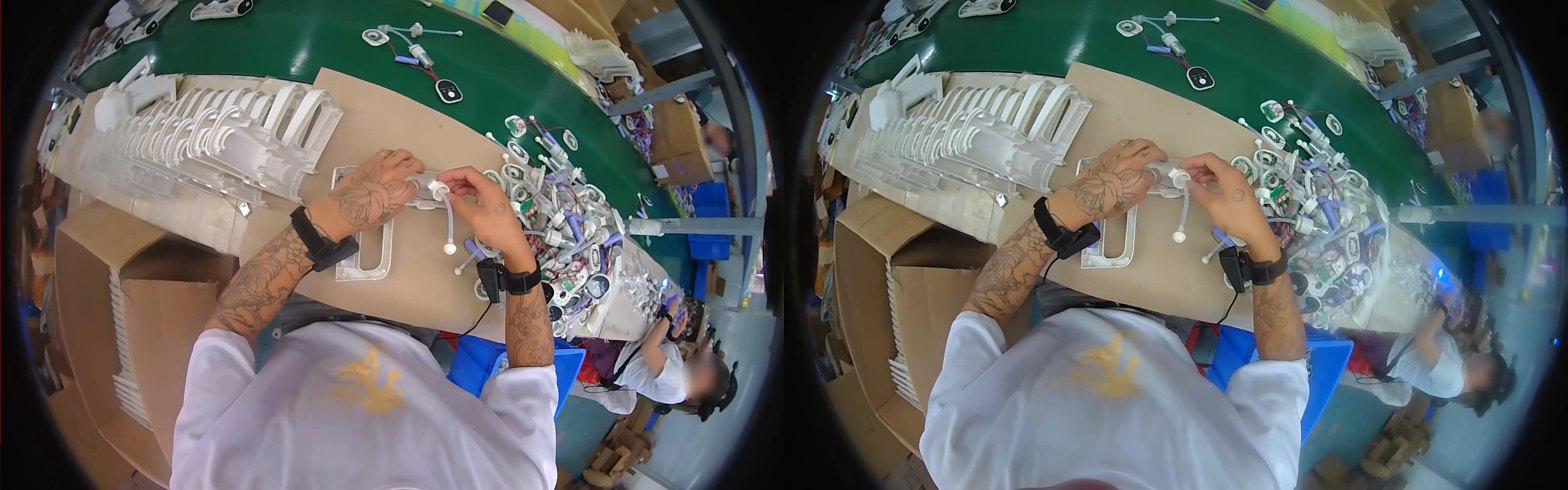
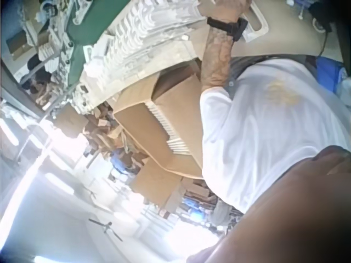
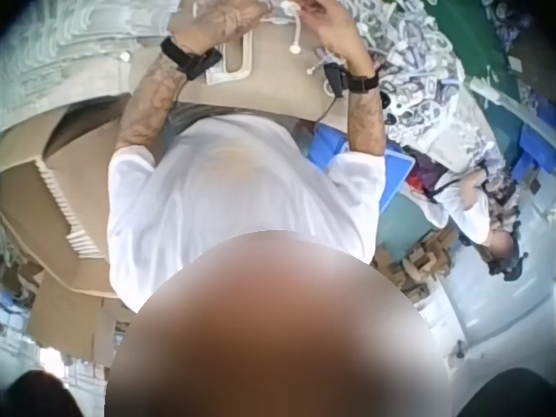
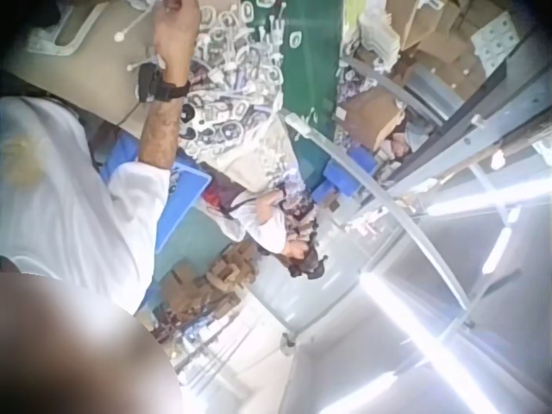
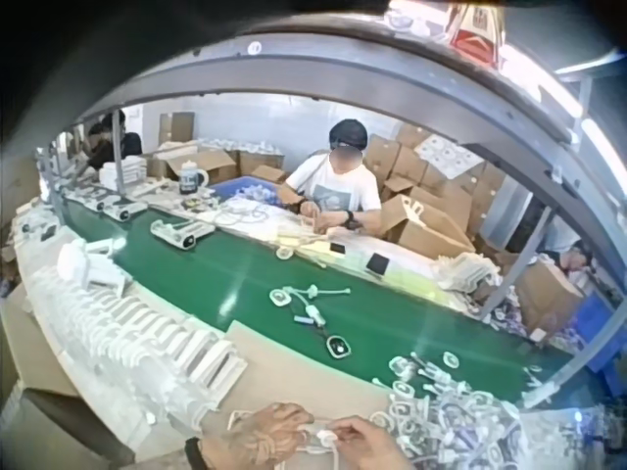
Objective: Assemble internal motor, wiring, and battery components into plastic bubble gun housings on an assembly line.
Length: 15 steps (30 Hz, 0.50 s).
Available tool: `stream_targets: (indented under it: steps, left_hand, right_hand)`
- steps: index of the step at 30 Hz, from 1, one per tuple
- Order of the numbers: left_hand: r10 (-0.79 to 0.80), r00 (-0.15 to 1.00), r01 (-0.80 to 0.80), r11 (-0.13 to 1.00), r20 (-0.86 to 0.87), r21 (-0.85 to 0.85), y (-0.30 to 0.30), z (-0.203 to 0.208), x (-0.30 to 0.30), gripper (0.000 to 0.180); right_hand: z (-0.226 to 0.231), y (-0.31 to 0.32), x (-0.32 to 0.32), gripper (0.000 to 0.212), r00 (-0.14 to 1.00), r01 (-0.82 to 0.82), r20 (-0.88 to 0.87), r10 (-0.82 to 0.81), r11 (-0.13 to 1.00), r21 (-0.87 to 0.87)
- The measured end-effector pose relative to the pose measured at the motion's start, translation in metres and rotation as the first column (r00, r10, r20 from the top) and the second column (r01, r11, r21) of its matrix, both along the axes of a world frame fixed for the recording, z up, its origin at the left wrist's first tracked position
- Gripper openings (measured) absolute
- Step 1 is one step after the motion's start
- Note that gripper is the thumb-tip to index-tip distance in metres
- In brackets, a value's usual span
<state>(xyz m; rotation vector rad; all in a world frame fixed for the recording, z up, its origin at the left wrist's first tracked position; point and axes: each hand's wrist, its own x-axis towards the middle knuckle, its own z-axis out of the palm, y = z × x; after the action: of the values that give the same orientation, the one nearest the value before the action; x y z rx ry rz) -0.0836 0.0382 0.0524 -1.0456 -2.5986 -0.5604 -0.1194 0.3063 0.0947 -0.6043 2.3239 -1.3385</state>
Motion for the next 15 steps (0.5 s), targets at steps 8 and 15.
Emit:
stream_targets:
  steps: [8,15]
  left_hand:
    - [-0.09,0.995,0.086,0.994,0.051,0.074,-0.004,-0.005,-0.01,0.021]
    - [0.051,0.983,-0.081,0.983,0.178,0.162,0.001,-0.011,-0.011,0.017]
  right_hand:
    - [0.011,-0.002,0.006,0.026,0.992,-0.035,-0.116,0.043,0.997,0.07]
    - [0.012,-0.006,0.009,0.029,0.942,-0.112,-0.29,0.17,0.972,0.205]
